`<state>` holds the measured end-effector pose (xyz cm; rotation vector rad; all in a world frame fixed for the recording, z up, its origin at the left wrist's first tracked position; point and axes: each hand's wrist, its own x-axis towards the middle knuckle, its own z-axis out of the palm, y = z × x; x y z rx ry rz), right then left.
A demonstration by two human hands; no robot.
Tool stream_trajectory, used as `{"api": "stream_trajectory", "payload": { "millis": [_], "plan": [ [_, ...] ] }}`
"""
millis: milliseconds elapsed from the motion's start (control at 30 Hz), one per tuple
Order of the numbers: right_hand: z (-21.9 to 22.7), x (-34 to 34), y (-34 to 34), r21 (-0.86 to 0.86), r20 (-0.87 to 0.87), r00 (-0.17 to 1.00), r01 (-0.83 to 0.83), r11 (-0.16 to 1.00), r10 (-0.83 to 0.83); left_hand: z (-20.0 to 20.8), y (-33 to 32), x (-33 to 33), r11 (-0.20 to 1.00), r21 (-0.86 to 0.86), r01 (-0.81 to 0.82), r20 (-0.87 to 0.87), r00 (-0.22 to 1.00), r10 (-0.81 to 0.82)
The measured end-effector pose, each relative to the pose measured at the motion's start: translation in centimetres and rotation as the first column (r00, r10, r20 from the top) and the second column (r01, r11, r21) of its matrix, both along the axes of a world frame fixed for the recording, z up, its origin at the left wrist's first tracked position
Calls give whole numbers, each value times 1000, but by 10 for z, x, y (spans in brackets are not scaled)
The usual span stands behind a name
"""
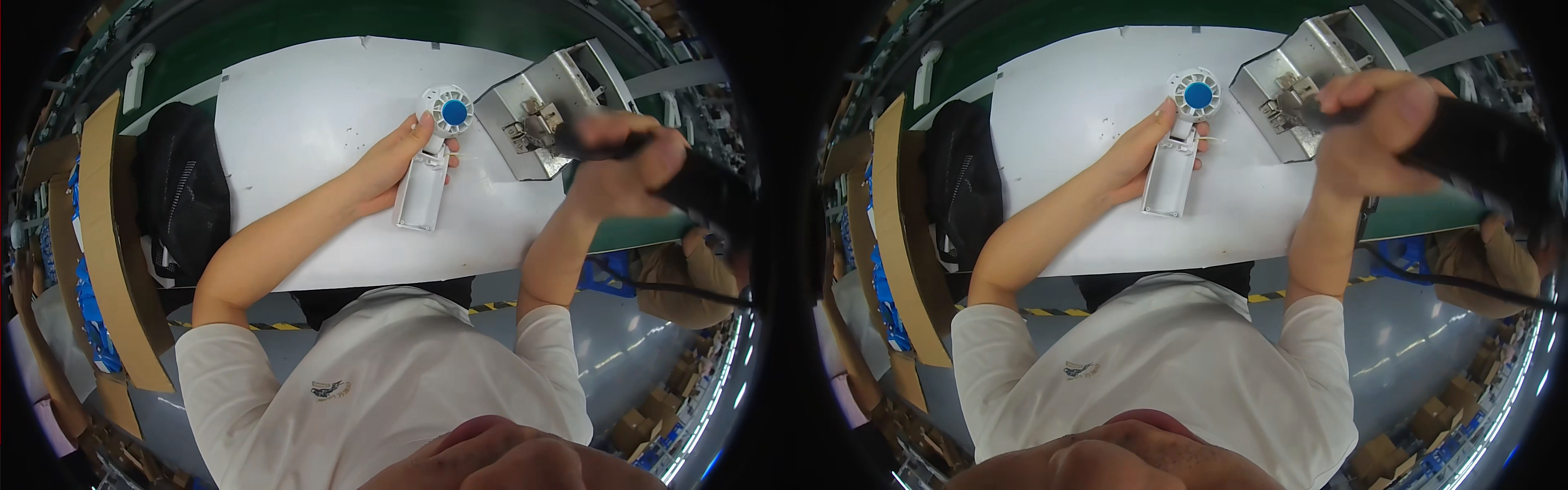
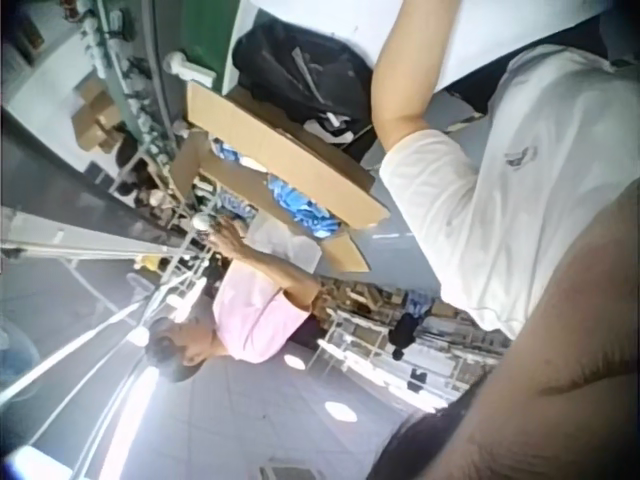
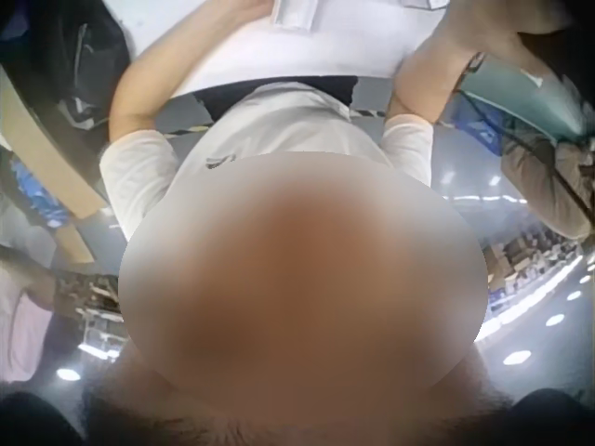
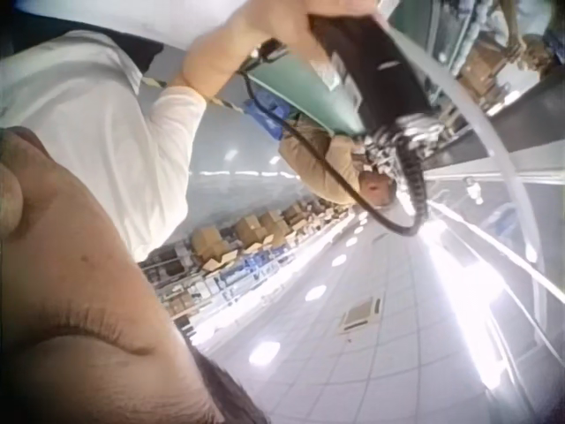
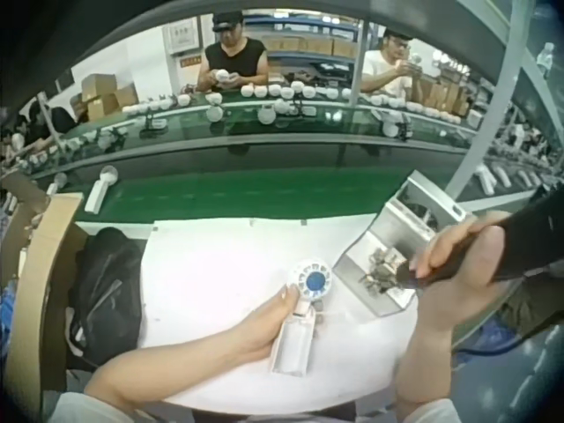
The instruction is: Secure components of an electronic housing using an electric screwdriver on an assembly line.
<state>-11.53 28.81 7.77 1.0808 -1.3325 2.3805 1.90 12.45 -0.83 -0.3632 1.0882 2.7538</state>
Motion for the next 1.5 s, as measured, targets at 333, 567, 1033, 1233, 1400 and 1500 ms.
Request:
{"api": "stream_trajectory", "payload": {
  "millis": [333, 567, 1033, 1233, 1400, 1500],
  "plan": [
    [1, 48, -40, -113, -48, 915, -403, 908, 400, -3, -3, 5, 1000, -2, -18, -52, 999, 18],
    [-22, 55, -57, -47, -13, 917, -399, 916, 399, -5, -1, 6, 1000, -14, -14, -44, 999, 13],
    [-34, 62, -73, 9, 71, 882, -469, 883, 467, -8, -4, 5, 998, -41, -41, -50, 998, 38],
    [-21, 53, -41, -93, 26, 940, -337, 937, 341, 14, 2, -3, 947, -256, -192, 47, 976, 211],
    [5, 57, -24, -278, -24, 952, -298, 913, 304, 53, -106, -96, 104, -898, -427, -292, 757, 584],
    [-1, 69, -31, -167, 13, 947, -315, 934, 322, 33, -215, -118, -572, -819, -45, -357, 821, 445]
  ]
}}
